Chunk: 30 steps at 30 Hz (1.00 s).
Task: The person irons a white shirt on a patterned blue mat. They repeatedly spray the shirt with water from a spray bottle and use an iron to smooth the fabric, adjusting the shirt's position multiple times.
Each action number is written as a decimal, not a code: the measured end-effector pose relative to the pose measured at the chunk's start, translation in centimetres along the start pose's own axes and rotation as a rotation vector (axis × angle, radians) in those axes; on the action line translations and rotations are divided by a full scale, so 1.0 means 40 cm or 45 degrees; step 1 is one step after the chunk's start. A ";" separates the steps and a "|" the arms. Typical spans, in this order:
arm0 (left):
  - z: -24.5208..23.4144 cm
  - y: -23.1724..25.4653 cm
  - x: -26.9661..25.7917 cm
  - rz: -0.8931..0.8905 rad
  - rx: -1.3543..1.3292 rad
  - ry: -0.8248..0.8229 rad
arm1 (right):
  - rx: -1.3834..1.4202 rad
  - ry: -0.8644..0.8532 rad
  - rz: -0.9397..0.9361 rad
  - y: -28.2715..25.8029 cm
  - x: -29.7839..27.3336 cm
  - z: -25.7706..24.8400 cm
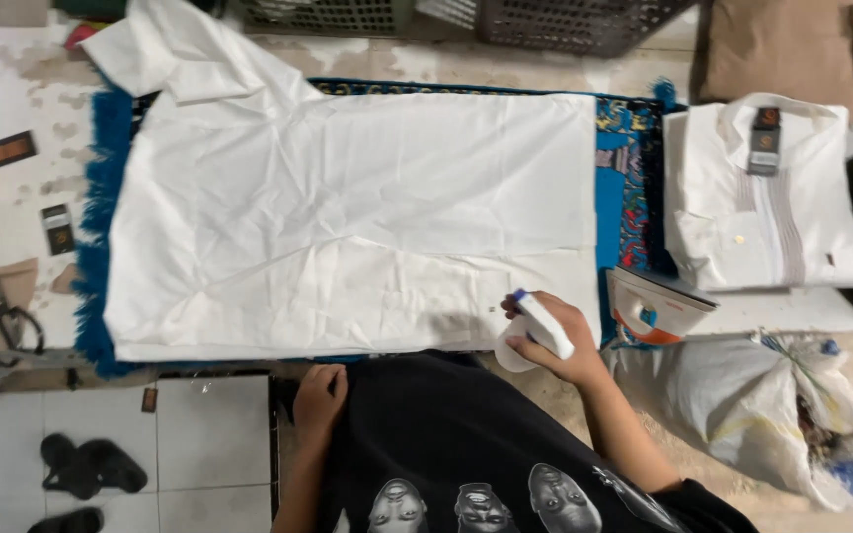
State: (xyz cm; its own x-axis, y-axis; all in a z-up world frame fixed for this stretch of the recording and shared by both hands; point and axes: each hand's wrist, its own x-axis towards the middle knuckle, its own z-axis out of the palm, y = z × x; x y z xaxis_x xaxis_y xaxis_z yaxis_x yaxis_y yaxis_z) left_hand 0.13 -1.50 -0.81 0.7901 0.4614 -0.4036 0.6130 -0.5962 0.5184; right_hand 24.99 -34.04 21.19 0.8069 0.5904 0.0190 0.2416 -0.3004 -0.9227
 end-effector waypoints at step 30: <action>-0.054 0.039 -0.049 -0.001 0.009 -0.026 | 0.091 1.304 1.179 0.605 -0.448 -0.471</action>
State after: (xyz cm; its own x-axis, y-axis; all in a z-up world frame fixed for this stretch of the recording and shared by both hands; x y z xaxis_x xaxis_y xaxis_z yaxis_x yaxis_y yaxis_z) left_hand -0.46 -1.93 2.42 0.7895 0.4484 -0.4191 0.6134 -0.6005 0.5130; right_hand 26.52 -66.01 5.79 0.6964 -0.6190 -0.3631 -0.5977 -0.2201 -0.7709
